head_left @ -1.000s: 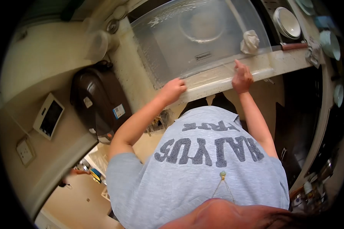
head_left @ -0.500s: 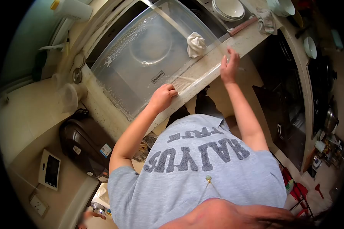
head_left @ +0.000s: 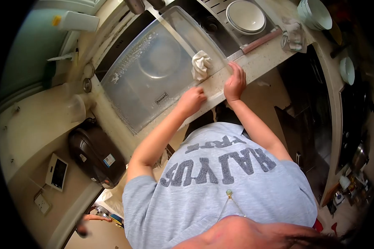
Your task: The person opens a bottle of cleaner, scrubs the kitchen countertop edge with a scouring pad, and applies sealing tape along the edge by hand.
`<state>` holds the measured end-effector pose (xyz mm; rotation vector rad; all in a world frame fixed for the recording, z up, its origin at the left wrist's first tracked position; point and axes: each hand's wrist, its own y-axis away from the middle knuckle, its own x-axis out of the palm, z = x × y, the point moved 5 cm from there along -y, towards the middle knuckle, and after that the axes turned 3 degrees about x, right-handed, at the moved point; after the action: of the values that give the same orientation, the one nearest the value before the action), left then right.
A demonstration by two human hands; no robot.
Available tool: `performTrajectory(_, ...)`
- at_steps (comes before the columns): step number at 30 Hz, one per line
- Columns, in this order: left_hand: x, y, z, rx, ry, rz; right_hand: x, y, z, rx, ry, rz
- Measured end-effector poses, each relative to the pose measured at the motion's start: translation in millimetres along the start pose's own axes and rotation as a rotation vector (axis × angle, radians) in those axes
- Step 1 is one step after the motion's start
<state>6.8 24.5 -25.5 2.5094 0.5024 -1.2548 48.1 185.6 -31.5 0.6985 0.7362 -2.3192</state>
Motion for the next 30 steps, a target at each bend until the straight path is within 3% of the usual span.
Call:
performTrajectory(3, -4.8, 12.9, 2.8, -0.013, 0.112, -0.025, 0.7, -0.7, -2.0, 0.028, -0.079, -0.029)
performTrajectory(6, 5.2, -42.5, -13.5, 0.114, 0.107, -0.141, -0.3, 0.4, -3.8, 0.030, -0.115, -0.038)
performTrajectory(9, 6.0, -78.6, -25.5, 0.119, 0.044, -0.107, -1.1, 2.2, -5.7, 0.051, -0.140, -0.037)
performTrajectory(13, -1.2, -30.1, -10.5, 0.061, 0.086, -0.086, -0.9, 3.2, -6.3, 0.054, -0.160, -0.049)
performTrajectory(18, 6.5, -62.7, -27.9, 0.175, 0.027, -0.115, 1.8, 9.2, -12.6, 0.144, -0.226, -0.046)
performTrajectory(22, -3.7, -78.4, -6.5, -0.134, -0.061, -0.367, -0.2, 5.1, -12.0, 0.165, -0.202, -0.039)
performTrajectory(24, -47.8, -62.0, 23.8, -0.301, 0.013, -0.545, -2.0, 6.1, -16.3, 0.163, -0.233, -0.047)
performTrajectory(27, -88.2, -21.7, 72.2, -0.514, -0.176, -0.731, 0.8, 4.3, -41.1, 0.316, -0.619, -0.003)
performTrajectory(28, -92.7, -18.9, 63.4, -0.512, -0.173, -0.732, -10.1, 2.0, -46.2, 0.315, -0.617, -0.004)
performTrajectory(30, -84.1, -16.8, 43.9, -0.475, 0.074, -0.428, -25.8, -0.8, -47.7, 0.374, -0.244, 0.295)
